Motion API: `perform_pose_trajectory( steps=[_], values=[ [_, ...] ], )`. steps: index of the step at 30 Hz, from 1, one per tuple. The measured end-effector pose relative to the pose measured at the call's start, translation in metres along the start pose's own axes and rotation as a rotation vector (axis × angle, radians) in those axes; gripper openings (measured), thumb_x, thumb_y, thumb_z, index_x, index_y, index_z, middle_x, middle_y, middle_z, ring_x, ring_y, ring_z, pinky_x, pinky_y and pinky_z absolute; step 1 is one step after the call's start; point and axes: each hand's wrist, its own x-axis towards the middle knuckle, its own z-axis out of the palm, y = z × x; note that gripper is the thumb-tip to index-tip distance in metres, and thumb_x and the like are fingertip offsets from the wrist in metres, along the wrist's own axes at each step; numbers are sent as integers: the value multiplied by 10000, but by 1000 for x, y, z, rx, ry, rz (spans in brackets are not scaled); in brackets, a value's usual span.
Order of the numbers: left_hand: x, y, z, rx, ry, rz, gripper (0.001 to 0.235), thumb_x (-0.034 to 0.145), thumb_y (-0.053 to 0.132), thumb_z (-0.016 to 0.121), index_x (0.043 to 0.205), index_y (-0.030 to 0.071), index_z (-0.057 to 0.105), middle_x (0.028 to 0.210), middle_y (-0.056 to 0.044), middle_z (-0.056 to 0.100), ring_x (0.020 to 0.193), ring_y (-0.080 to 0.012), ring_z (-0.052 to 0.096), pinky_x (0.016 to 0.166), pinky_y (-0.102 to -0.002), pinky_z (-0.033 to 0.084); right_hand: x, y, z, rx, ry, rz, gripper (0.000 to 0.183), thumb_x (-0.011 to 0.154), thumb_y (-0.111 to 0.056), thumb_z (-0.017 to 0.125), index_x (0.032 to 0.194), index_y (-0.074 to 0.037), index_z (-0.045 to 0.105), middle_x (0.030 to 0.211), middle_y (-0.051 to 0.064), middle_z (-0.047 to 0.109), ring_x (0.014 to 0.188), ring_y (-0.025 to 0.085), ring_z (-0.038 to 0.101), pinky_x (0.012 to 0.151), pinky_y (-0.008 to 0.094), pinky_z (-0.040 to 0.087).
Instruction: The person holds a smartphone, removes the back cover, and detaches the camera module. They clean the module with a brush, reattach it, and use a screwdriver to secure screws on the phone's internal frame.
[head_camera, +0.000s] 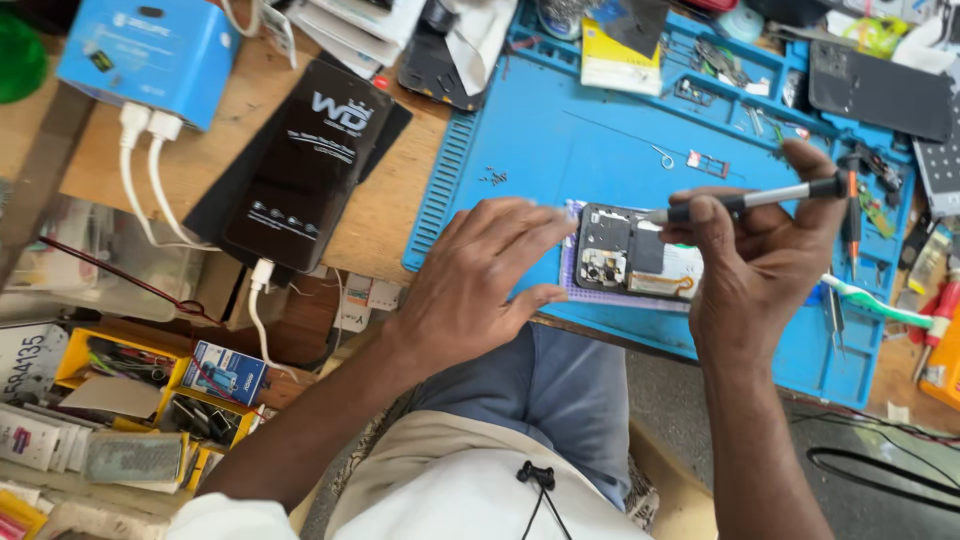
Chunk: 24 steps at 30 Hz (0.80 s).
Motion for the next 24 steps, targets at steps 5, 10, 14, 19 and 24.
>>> perform_pose_trajectory(
  steps=[5,10,14,19,24],
  values=[
    [22,6,19,60,-179,-19,922,798,392,840,1503,-3,397,1495,-165,529,1398,-353,438,1125,-494,378,-31,2,-11,-109,57,24,848,1110,-19,782,1643,-92,125,1098,173,753,947,205,769,818,306,664],
    [27,8,23,57,-188,-49,917,811,385,837,1514,1,390,1459,-179,556,1403,-341,446,1125,-489,374,-34,7,-12,-77,105,78,838,1112,-7,788,1629,-81,133,1089,177,750,954,203,775,823,309,678],
    [23,6,26,46,-174,-44,907,834,377,830,1530,3,384,1466,-184,566,1417,-330,448,1136,-477,380,-35,11,-15,-123,80,89,842,1105,-32,787,1618,-81,121,1070,170,765,976,206,792,837,315,668],
    [23,5,29,64,-202,-77,917,825,396,830,1519,2,380,1442,-203,564,1406,-331,444,1124,-487,372,-36,16,-20,-178,43,64,833,1114,-55,793,1616,-80,128,1058,173,770,987,217,799,867,309,708],
    [22,5,30,60,-192,-71,907,832,388,830,1521,3,383,1452,-205,558,1407,-335,448,1128,-489,375,-36,19,-23,-207,23,50,829,1117,-60,801,1610,-87,135,1061,179,771,989,221,804,861,313,666]
  ],
)
